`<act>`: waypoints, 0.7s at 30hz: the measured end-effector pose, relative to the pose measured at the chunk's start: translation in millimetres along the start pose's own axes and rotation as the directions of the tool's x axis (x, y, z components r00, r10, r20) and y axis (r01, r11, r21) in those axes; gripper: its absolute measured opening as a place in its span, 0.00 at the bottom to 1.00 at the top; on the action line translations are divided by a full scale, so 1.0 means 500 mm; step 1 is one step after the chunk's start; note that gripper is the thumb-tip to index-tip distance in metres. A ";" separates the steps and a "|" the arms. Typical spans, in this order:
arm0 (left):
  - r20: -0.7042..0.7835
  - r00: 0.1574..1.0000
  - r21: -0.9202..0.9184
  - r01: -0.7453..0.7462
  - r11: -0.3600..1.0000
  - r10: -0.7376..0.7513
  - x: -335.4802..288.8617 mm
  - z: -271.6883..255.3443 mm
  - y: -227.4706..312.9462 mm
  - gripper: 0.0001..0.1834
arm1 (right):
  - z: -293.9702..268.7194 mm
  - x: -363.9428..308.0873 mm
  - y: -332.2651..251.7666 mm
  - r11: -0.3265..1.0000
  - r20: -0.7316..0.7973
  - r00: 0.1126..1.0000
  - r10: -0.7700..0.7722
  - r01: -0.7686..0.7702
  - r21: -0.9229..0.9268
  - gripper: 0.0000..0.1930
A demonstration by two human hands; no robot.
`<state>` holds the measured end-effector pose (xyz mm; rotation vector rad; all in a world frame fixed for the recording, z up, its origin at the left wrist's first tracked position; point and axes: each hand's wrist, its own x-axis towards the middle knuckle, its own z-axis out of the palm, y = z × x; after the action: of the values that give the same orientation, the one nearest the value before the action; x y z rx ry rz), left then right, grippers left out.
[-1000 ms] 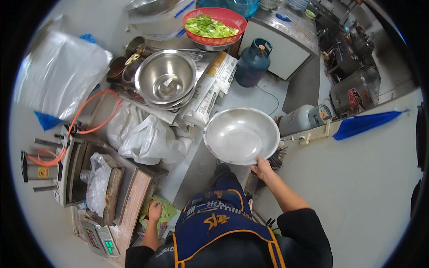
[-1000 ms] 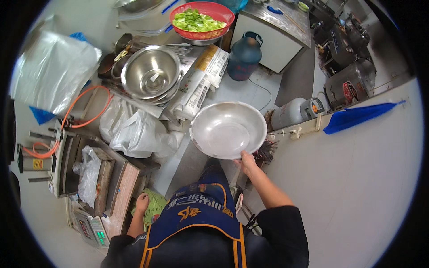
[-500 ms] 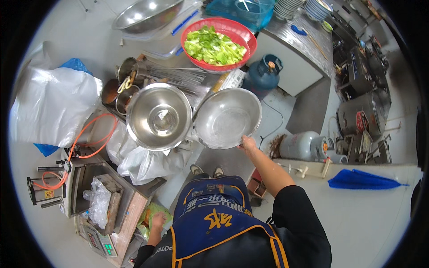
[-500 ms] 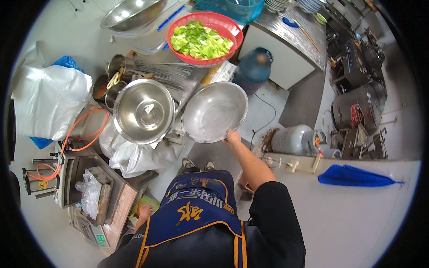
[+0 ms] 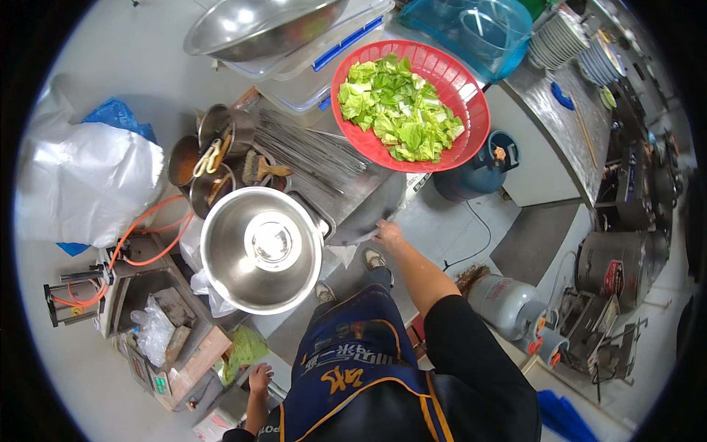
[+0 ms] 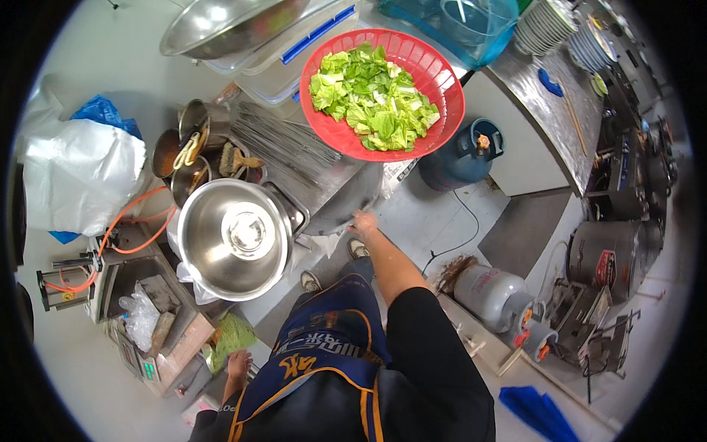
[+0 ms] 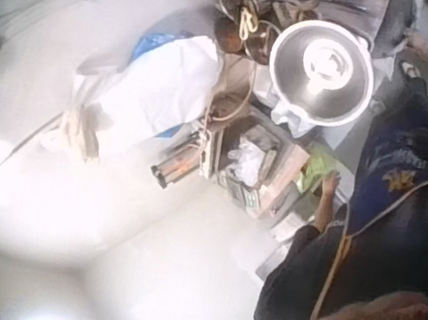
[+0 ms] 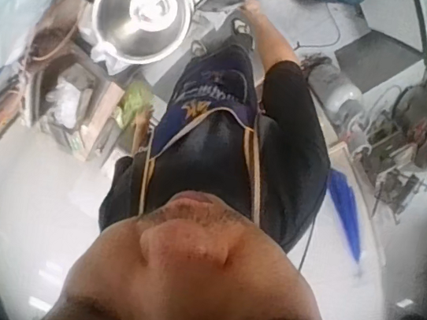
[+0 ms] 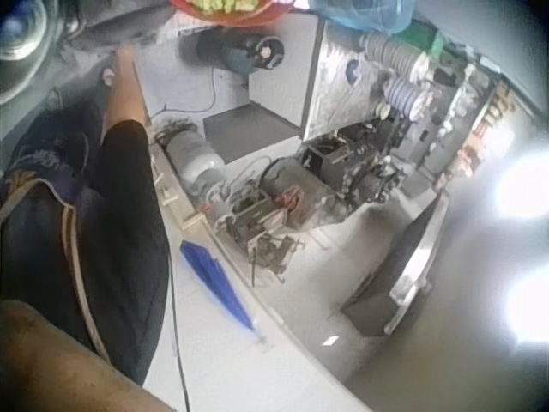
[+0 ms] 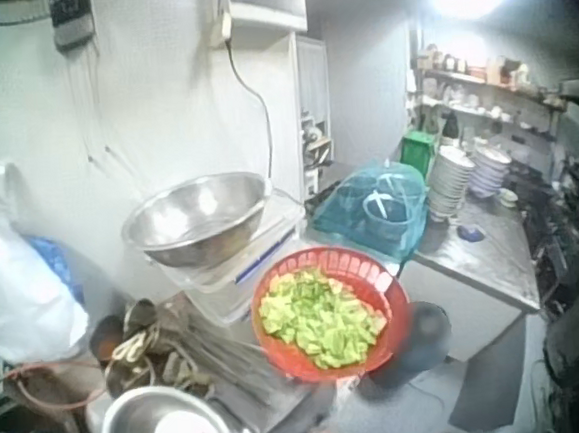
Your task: The person pours a white powder from a metal bowl into a hopper, then washes the bowl at a sink. They place the bowl on a digital scale, add a white powder from a packet, and fill the bowl with water from a tap.
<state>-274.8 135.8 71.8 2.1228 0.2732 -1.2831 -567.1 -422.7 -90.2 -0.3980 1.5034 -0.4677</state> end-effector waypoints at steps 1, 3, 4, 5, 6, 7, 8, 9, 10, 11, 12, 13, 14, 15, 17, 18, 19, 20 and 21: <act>0.003 1.000 -0.022 -0.010 1.000 0.010 -0.024 0.014 -0.020 0.19 | 0.016 0.028 0.001 1.000 0.022 1.000 -0.015 0.016 -0.013 0.16; 0.009 0.997 -0.066 0.074 0.995 -0.073 -0.074 0.058 -0.065 0.19 | 0.051 0.065 -0.012 0.997 0.069 0.996 -0.058 0.060 -0.040 0.16; 0.016 0.994 -0.091 0.109 0.990 -0.108 -0.094 0.088 -0.082 0.19 | 0.066 0.076 -0.018 0.999 0.083 0.996 -0.025 0.028 -0.027 0.16; 0.007 0.995 -0.034 0.095 0.995 -0.095 -0.121 0.124 -0.092 0.19 | 0.080 0.082 -0.032 1.000 0.096 0.995 -0.001 0.003 -0.016 0.16; 0.042 0.998 -0.020 0.043 0.999 -0.042 -0.151 0.158 -0.092 0.19 | 0.087 0.106 -0.038 1.000 0.111 0.994 0.019 -0.019 -0.001 0.17; 0.032 0.997 -0.026 0.076 0.997 -0.075 -0.171 0.188 -0.094 0.19 | 0.088 0.134 -0.032 0.993 0.186 0.981 -0.049 0.067 -0.094 0.16; 0.018 0.994 -0.027 0.110 0.994 -0.109 -0.193 0.209 -0.090 0.20 | 0.088 0.177 -0.013 0.973 0.258 0.959 -0.115 0.161 -0.167 0.16; 0.008 0.998 0.013 0.068 0.998 -0.069 -0.219 0.243 -0.087 0.19 | 0.108 0.170 -0.038 0.986 0.256 0.965 -0.046 0.086 -0.145 0.17; 0.000 1.000 0.058 0.028 0.998 -0.028 -0.238 0.268 -0.079 0.19 | 0.129 0.161 -0.062 0.993 0.253 0.967 0.023 0.008 -0.122 0.17; -0.022 0.991 -0.133 0.127 0.983 -0.131 -0.257 0.279 -0.106 0.19 | 0.144 0.158 -0.065 0.996 0.309 0.950 0.035 -0.007 -0.092 0.21; -0.020 0.998 -0.043 0.056 0.998 -0.056 -0.275 0.292 -0.148 0.19 | 0.159 0.118 -0.091 0.987 0.312 0.949 0.053 -0.002 -0.160 0.24; 0.000 1.000 0.064 -0.024 0.998 0.024 -0.288 0.299 -0.170 0.19 | 0.161 0.129 -0.082 0.994 0.352 0.934 0.056 -0.020 -0.106 0.24; 0.031 0.994 0.173 -0.110 0.979 0.106 -0.288 0.311 -0.172 0.19 | 0.161 0.150 -0.070 0.998 0.390 0.919 0.053 -0.038 -0.046 0.25; -0.061 0.988 -0.060 0.139 0.988 -0.143 -0.295 0.345 -0.151 0.19 | 0.162 0.162 -0.079 0.988 0.431 0.892 0.139 -0.151 -0.006 0.27; -0.064 0.986 -0.105 0.144 0.984 -0.151 -0.300 0.355 -0.138 0.18 | 0.133 0.237 0.017 0.896 0.589 0.762 -0.269 0.422 -0.137 0.22; -0.065 0.986 -0.127 0.146 0.981 -0.155 -0.305 0.355 -0.134 0.18 | 0.118 0.275 0.050 0.683 0.699 0.664 -0.266 0.642 -0.350 0.21; -0.082 0.973 -0.130 0.206 0.970 -0.218 -0.302 0.349 -0.136 0.18 | 0.102 0.309 0.089 0.372 0.793 0.553 -0.255 0.813 -0.448 0.20; -0.099 0.970 -0.098 0.214 0.972 -0.223 -0.298 0.353 -0.122 0.18 | 0.098 0.346 0.103 0.123 0.791 0.610 -0.056 0.790 -0.600 0.19; -0.116 0.966 -0.084 0.223 0.971 -0.231 -0.286 0.370 -0.119 0.18 | 0.104 0.327 0.078 -0.172 0.724 0.677 0.129 0.735 -0.656 0.18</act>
<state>-508.5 88.7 109.4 2.1629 0.6226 -1.2473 -511.6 -477.5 -248.0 -2.1064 0.6994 0.5883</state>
